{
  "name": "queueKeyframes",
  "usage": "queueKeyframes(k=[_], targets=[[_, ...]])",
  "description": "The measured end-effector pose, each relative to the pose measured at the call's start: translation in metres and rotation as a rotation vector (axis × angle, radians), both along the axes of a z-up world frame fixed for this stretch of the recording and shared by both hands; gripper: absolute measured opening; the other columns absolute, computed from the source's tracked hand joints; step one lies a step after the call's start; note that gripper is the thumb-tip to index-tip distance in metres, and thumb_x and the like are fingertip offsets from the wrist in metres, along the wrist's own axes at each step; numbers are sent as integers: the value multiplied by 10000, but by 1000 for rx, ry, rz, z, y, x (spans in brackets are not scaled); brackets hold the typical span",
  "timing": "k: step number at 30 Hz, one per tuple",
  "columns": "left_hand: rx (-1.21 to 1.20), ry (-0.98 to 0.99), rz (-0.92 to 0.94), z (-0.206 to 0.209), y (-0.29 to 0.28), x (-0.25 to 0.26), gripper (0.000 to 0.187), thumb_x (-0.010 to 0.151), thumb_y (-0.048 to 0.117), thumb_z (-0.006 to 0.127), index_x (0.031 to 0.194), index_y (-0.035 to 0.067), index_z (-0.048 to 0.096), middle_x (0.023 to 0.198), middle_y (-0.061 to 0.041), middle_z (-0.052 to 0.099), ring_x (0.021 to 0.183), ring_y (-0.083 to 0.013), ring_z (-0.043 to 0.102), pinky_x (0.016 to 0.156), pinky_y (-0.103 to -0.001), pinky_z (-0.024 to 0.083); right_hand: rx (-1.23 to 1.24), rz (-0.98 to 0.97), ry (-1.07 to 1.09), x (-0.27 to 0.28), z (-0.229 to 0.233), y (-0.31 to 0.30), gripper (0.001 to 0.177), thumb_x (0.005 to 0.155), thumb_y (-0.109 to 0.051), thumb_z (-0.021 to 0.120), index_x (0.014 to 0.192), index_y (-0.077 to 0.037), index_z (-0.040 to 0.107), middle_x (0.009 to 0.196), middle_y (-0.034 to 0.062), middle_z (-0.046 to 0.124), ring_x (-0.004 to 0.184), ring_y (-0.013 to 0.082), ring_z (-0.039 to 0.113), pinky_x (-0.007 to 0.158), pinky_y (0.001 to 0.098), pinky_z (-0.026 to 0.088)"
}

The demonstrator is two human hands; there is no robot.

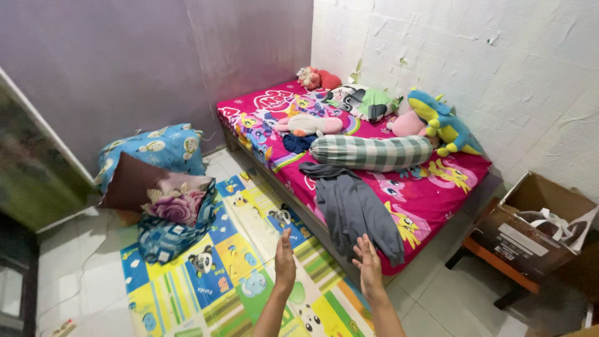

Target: The person picks up a bolster and a plush toy from the floor and places them on the bed. They put a white robot toy in a basket on a shelf, fold a blue garment on the bed, and hang a grey shirt on a door rack. They then rearrange various plush toys and pillows on the bed and floor.

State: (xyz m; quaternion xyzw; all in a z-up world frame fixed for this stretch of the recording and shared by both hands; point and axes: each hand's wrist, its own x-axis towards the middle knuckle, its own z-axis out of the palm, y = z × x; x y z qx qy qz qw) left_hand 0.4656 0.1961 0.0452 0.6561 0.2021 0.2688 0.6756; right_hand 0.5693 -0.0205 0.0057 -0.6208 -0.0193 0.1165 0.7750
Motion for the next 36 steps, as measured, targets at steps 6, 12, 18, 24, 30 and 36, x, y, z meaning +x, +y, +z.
queueKeyframes(k=[6, 12, 18, 24, 30, 36], targets=[[-35, 32, -48, -5, 34, 77, 812, 1000, 655, 234, 1518, 70, 453, 1598, -117, 449, 1506, -269, 370, 1208, -393, 288, -32, -8, -8, 52, 8, 34, 820, 970, -620, 403, 1606, -114, 297, 1627, 111, 414, 1430, 263, 475, 1078, 421, 418], [-93, -11, -131, -29, 39, 184, 814, 1008, 649, 265, 1520, 41, 441, 1616, -118, 405, 1507, -262, 358, 1202, -387, 312, -40, -100, 2, 161, -7, 35, 839, 965, -635, 409, 1608, -108, 290, 1622, 117, 416, 1423, 268, 475, 1062, 417, 426], [-81, -86, -105, -41, 50, 321, 809, 1019, 643, 305, 1488, 11, 493, 1560, -156, 511, 1478, -269, 430, 1210, -359, 280, -30, -136, -62, 302, -35, 29, 827, 969, -642, 408, 1612, -132, 314, 1609, 112, 444, 1391, 254, 498, 1016, 402, 435], [-13, -65, -51, -42, 57, 448, 790, 1038, 616, 277, 1471, -3, 506, 1574, -158, 483, 1501, -259, 393, 1220, -345, 249, -62, -86, -29, 430, -36, 44, 829, 950, -640, 429, 1604, -146, 307, 1621, 73, 437, 1399, 240, 490, 1005, 403, 437], [-39, -45, 7, -73, 83, 531, 769, 1041, 595, 299, 1458, -13, 515, 1563, -166, 482, 1494, -271, 386, 1214, -354, 245, -71, -5, 8, 528, -40, 78, 834, 957, -639, 449, 1620, -161, 285, 1616, 89, 431, 1416, 241, 479, 1027, 400, 427], [-35, 31, 98, -96, 113, 600, 741, 1039, 581, 336, 1419, -13, 567, 1478, -169, 578, 1418, -277, 496, 1179, -360, 318, -103, 42, 54, 615, -70, 111, 854, 929, -623, 472, 1624, -173, 267, 1613, 93, 427, 1409, 269, 483, 1020, 418, 430]])
